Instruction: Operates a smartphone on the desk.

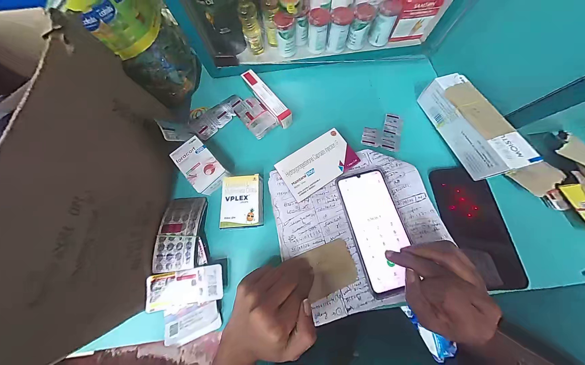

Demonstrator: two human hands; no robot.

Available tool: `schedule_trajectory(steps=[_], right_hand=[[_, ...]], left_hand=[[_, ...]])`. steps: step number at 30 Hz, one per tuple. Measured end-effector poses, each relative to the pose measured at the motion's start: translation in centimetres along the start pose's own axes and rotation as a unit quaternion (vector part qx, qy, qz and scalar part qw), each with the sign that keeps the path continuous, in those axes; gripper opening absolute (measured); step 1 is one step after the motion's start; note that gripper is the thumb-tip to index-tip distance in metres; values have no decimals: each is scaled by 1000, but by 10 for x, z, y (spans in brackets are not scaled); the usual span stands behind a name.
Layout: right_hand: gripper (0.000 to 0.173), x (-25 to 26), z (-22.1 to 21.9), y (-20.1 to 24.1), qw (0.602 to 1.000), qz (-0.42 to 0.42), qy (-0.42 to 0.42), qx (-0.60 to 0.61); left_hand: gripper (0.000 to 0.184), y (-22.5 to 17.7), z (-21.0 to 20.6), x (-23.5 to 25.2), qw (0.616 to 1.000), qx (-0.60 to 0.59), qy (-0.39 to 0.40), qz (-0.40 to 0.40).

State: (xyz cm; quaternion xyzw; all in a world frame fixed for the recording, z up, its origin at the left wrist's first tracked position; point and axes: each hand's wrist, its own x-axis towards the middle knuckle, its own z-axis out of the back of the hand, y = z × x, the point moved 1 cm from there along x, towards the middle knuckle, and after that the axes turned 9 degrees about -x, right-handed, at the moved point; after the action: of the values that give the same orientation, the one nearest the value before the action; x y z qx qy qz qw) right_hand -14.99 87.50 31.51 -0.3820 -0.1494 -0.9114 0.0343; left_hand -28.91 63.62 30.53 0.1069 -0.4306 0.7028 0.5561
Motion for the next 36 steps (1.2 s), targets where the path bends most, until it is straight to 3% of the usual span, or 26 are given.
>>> schedule_trajectory(steps=[15,24,30,36], right_hand=[[14,3,-6,-3,995,17,93,-18],[17,-1,4,0,999,-41,-21,-18],[16,1,1,-2,1000,-15,16,-22],[16,5,-3,-3,998,-44,35,-42]], left_hand=[[50,0,0,-1,1000,0,13,-1],[49,0,-1,-2,1000,-16,7,-1],[49,0,0,-2,1000,-16,7,-1],[48,0,0,-2,1000,-11,10,0]])
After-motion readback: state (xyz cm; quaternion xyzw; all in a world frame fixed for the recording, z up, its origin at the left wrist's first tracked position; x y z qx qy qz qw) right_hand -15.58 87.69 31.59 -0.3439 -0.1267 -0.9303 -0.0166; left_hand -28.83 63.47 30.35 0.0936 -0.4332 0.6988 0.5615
